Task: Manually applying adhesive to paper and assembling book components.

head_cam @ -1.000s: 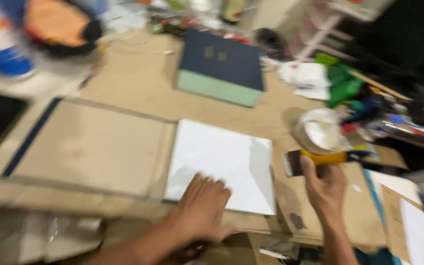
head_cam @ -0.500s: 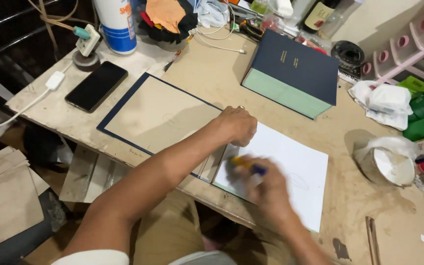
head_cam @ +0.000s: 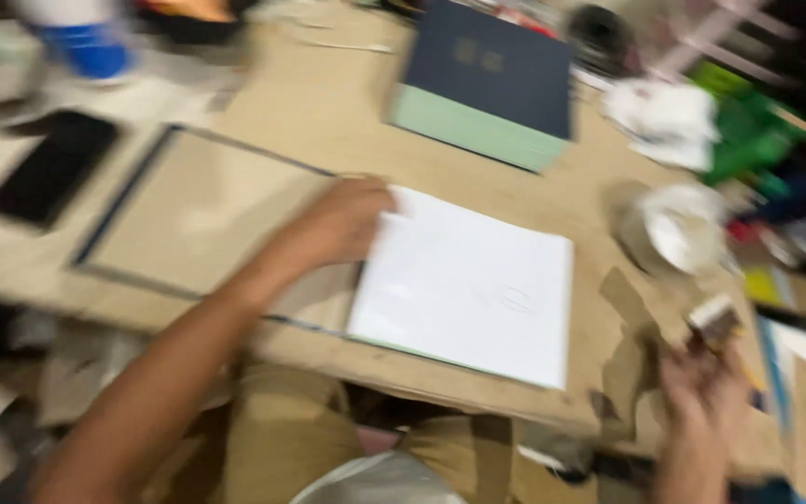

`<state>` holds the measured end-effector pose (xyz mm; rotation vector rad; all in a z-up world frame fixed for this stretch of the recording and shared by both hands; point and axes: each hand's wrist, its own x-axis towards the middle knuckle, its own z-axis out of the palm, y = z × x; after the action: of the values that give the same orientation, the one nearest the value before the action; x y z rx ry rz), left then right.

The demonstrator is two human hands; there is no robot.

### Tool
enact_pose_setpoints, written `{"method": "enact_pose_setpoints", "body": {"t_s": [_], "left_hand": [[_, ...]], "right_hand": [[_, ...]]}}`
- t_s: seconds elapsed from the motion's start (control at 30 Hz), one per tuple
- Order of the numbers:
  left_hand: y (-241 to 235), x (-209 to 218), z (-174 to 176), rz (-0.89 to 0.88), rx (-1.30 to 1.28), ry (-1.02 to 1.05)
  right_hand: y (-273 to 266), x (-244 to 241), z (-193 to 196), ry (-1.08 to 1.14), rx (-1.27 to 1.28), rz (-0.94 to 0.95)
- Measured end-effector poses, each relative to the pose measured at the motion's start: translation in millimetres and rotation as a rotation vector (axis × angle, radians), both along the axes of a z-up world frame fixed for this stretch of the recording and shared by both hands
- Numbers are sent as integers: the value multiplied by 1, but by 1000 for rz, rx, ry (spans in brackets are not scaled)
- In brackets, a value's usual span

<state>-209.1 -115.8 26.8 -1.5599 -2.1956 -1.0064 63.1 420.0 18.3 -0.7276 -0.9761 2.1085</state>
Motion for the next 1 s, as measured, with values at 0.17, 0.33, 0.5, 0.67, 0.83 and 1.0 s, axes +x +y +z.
{"method": "enact_pose_setpoints", "body": {"t_s": [0.17, 0.33, 0.5, 0.67, 0.83, 1.0], "left_hand": [[-55, 44, 13, 337, 36, 146], [-75, 90, 23, 560, -331, 173], [-87, 121, 0, 640, -351, 42], [-76, 127, -27, 617, 1, 61], [-82, 130, -41, 319, 96, 53], [-73, 143, -27, 315, -9, 10]], "right_hand": [[42, 6, -20, 150, -334, -145], [40, -31, -24, 257, -388, -143], [85, -58, -85, 351, -391, -68], [77, -83, -83, 288, -437, -136], [-4, -74, -29, 207, -335, -109], [-142, -30, 35, -164, 246, 81]]}}
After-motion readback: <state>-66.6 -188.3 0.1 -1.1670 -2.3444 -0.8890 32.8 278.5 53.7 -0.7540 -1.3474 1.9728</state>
